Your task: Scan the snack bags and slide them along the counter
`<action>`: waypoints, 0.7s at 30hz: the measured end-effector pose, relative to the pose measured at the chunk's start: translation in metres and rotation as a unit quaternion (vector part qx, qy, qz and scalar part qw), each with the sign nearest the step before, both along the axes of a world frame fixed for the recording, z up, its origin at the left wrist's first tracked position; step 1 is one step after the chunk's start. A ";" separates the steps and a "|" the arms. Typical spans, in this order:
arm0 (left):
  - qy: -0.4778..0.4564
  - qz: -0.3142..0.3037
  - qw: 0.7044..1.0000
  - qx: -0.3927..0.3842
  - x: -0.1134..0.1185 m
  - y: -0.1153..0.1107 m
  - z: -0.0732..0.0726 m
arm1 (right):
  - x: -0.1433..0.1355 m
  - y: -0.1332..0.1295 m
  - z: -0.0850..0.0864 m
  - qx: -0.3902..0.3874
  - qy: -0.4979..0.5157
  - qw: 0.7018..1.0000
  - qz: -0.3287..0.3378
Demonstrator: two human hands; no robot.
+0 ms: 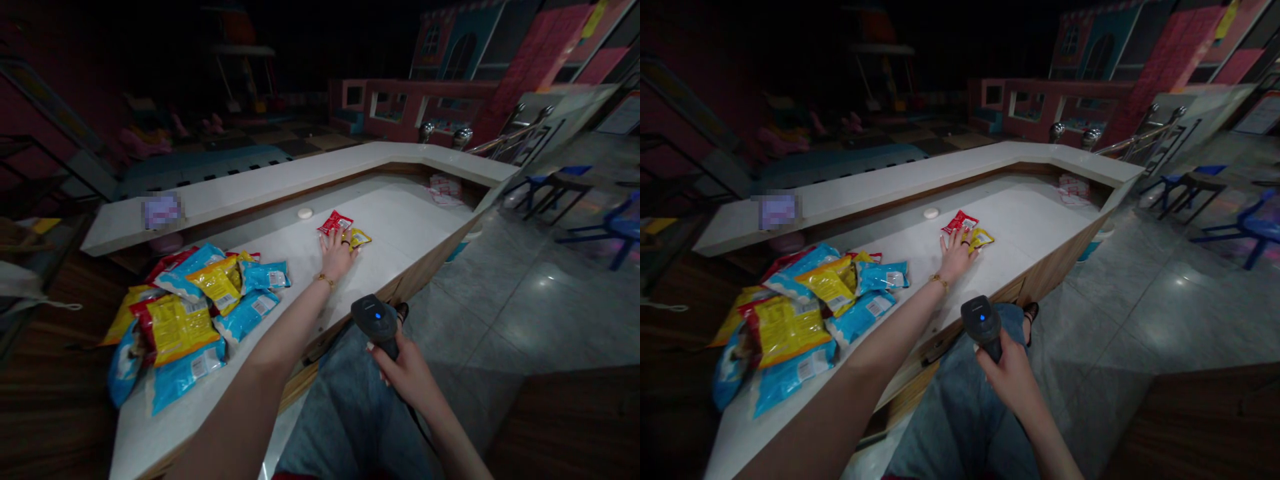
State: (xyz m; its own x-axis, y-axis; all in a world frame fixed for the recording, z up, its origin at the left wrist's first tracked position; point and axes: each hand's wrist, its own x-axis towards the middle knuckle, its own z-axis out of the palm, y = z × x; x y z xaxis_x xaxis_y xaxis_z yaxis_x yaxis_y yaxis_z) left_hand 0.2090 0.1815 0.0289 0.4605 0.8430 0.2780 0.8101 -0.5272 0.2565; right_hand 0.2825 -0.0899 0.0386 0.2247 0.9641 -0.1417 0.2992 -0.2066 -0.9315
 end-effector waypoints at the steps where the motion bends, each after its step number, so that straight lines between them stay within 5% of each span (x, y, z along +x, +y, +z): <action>1: 0.003 -0.005 1.000 0.002 -0.007 -0.008 -0.001 | 0.000 0.000 -0.001 0.003 0.005 1.000 -0.001; 8: 0.058 0.006 0.997 0.049 -0.113 -0.076 0.004 | -0.011 -0.006 -0.009 0.000 0.029 0.999 0.024; 13: 0.142 0.029 0.985 0.094 -0.189 -0.080 0.019 | -0.019 -0.009 -0.009 0.002 0.044 0.999 0.033; 21: 0.283 0.023 0.957 0.059 -0.215 -0.058 0.031 | -0.022 -0.010 -0.009 0.014 0.053 0.998 0.031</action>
